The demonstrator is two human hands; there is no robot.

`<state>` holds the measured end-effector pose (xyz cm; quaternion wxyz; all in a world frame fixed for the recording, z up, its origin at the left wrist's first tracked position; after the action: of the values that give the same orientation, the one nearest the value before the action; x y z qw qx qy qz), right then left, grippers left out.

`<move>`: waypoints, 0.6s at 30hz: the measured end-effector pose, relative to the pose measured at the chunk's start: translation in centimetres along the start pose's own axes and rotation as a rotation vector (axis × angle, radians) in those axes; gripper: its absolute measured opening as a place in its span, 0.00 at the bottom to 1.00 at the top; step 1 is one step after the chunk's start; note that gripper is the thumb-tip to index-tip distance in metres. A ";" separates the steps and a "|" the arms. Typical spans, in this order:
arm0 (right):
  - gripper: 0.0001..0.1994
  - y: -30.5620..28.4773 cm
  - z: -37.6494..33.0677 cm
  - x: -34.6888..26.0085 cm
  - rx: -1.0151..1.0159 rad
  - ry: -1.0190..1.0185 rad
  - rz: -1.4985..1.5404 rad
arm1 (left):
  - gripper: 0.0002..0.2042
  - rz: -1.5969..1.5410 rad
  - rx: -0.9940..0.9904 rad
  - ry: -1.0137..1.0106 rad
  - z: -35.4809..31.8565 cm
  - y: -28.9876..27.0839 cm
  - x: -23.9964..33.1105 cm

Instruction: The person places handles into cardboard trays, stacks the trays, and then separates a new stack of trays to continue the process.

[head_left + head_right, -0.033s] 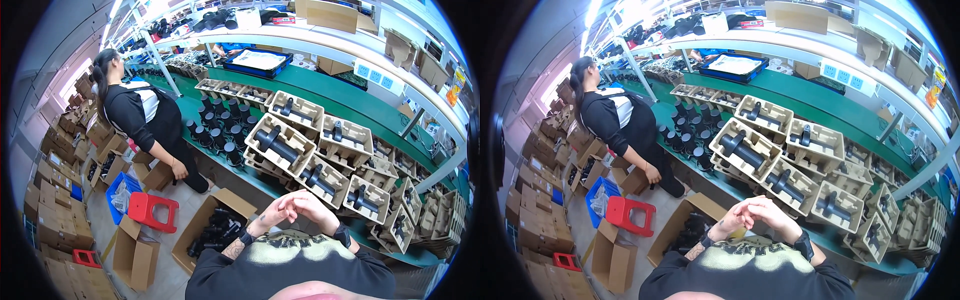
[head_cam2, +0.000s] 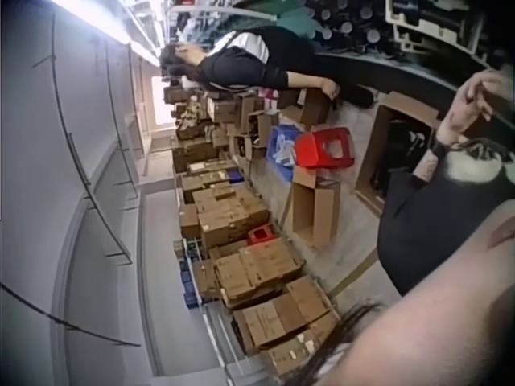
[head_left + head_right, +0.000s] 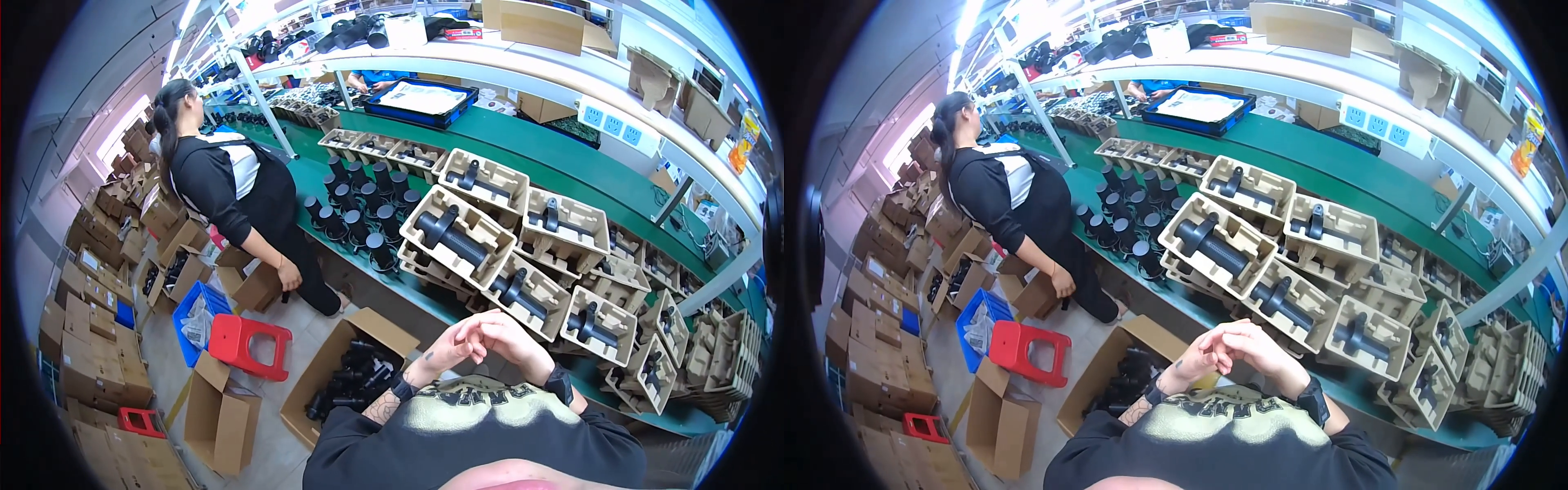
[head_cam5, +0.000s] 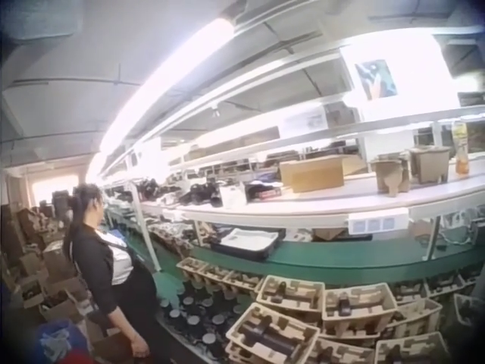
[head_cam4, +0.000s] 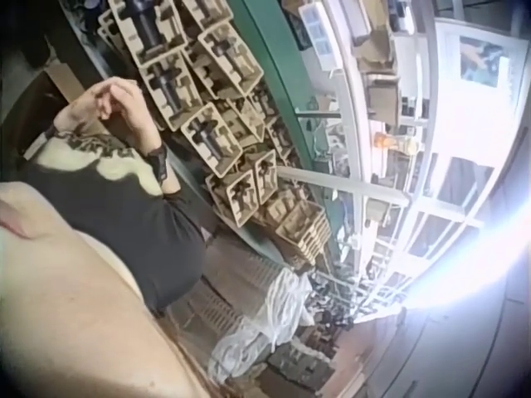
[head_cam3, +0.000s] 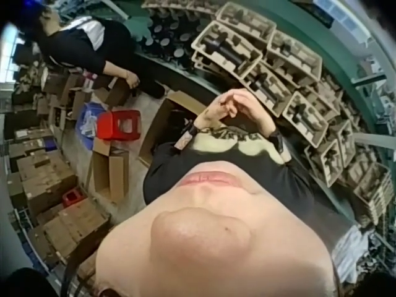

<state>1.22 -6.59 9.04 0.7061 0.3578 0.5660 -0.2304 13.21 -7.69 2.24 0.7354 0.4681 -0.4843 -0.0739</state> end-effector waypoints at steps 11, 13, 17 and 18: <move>0.16 0.7 0.1 1.5 -0.039 -0.014 -0.024 | 0.47 0.097 -0.082 0.054 0.3 2.8 0.7; 0.17 1.0 0.1 1.3 0.002 0.003 -0.053 | 0.47 0.083 -0.099 0.061 0.6 3.0 0.4; 0.20 1.0 -0.3 1.5 0.099 0.051 -0.106 | 0.46 0.042 -0.121 0.054 0.7 2.2 -0.3; 0.19 0.9 -0.4 1.7 0.114 0.064 -0.100 | 0.45 0.031 -0.106 0.036 0.6 1.5 -0.6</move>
<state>2.02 -5.54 7.59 0.6538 0.3758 0.5913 -0.2859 11.92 -6.86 3.08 0.7688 0.4222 -0.4737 -0.0799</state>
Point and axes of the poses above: each hand's wrist, its own z-axis towards the middle knuckle, its own y-axis out of the palm, x = y × z, the point moved 4 cm from there along z, towards the middle knuckle, and after that the axes turned 12 degrees about -z, right-handed, at the moved point
